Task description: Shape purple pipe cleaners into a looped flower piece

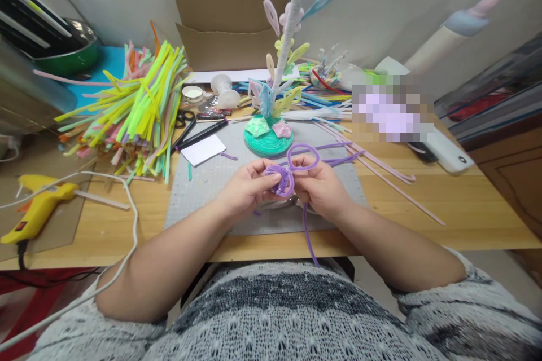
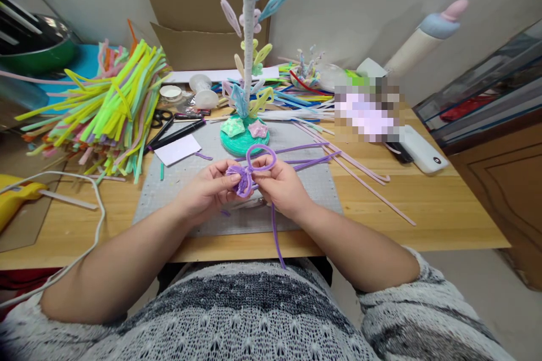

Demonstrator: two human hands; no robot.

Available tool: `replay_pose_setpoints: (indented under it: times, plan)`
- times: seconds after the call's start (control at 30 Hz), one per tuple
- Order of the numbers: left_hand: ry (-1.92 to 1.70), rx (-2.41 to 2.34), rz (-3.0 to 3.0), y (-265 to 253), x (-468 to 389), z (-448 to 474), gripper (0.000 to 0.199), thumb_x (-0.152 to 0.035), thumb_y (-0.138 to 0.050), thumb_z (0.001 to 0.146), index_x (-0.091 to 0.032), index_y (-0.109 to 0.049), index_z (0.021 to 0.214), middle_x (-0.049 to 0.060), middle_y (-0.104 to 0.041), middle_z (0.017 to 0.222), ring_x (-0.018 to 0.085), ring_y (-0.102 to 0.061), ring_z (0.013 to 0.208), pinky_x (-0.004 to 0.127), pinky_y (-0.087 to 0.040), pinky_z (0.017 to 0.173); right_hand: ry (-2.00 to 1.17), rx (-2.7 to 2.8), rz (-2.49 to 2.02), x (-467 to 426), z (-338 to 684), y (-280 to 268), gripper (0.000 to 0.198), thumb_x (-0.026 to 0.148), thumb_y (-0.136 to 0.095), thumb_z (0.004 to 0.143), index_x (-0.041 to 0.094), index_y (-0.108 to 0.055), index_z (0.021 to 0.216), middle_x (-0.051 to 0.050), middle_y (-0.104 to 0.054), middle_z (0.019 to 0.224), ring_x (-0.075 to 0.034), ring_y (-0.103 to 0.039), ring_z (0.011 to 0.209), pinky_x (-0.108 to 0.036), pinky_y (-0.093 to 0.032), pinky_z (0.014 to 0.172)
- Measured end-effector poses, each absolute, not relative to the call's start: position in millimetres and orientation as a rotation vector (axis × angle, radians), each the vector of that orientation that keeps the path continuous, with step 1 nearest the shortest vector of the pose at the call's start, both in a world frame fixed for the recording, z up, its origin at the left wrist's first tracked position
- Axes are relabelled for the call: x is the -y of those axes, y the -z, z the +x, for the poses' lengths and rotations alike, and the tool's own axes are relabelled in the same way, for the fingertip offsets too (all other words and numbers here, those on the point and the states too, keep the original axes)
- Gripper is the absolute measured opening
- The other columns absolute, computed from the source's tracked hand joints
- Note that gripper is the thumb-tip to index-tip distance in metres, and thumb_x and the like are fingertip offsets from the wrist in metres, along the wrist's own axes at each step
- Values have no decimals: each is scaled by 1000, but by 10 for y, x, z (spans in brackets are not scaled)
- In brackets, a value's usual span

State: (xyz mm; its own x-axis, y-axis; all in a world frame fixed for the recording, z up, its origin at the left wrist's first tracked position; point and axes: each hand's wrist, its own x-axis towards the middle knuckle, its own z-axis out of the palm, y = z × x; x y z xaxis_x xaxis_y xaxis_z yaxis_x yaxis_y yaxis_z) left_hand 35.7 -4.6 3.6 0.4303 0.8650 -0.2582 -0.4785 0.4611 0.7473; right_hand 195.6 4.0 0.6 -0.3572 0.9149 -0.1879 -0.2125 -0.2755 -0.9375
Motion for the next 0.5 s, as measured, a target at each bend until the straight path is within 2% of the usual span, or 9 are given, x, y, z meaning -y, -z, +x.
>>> replay_pose_setpoints:
  times: [0.1,0.23,0.5]
  plan:
    - [-798,-652,645,-31,39,341,23,-20,-74,67,-12,-60,84,2,-66,72,11,-64,64,24,-54,65,-1755,1097,-971,-46,1963,18,37,39,-73,66,20,-47,85,12,-39,44,-2,-25,31,-16,-14,33]
    - [-628,-601,578,-9,40,332,26,-29,-74,67,-11,-63,81,4,-67,68,11,-64,62,22,-54,62,-1752,1076,-919,-54,1969,54,38,42,-73,66,22,-45,84,13,-36,43,-2,-24,31,-17,-16,34]
    - [-610,-527,574,21,40,338,23,-27,-76,65,-11,-61,73,0,-62,62,8,-60,53,17,-51,55,-1725,1198,-888,-38,1984,73,36,44,-70,70,21,-47,85,11,-39,46,-4,-27,33,-17,-18,34]
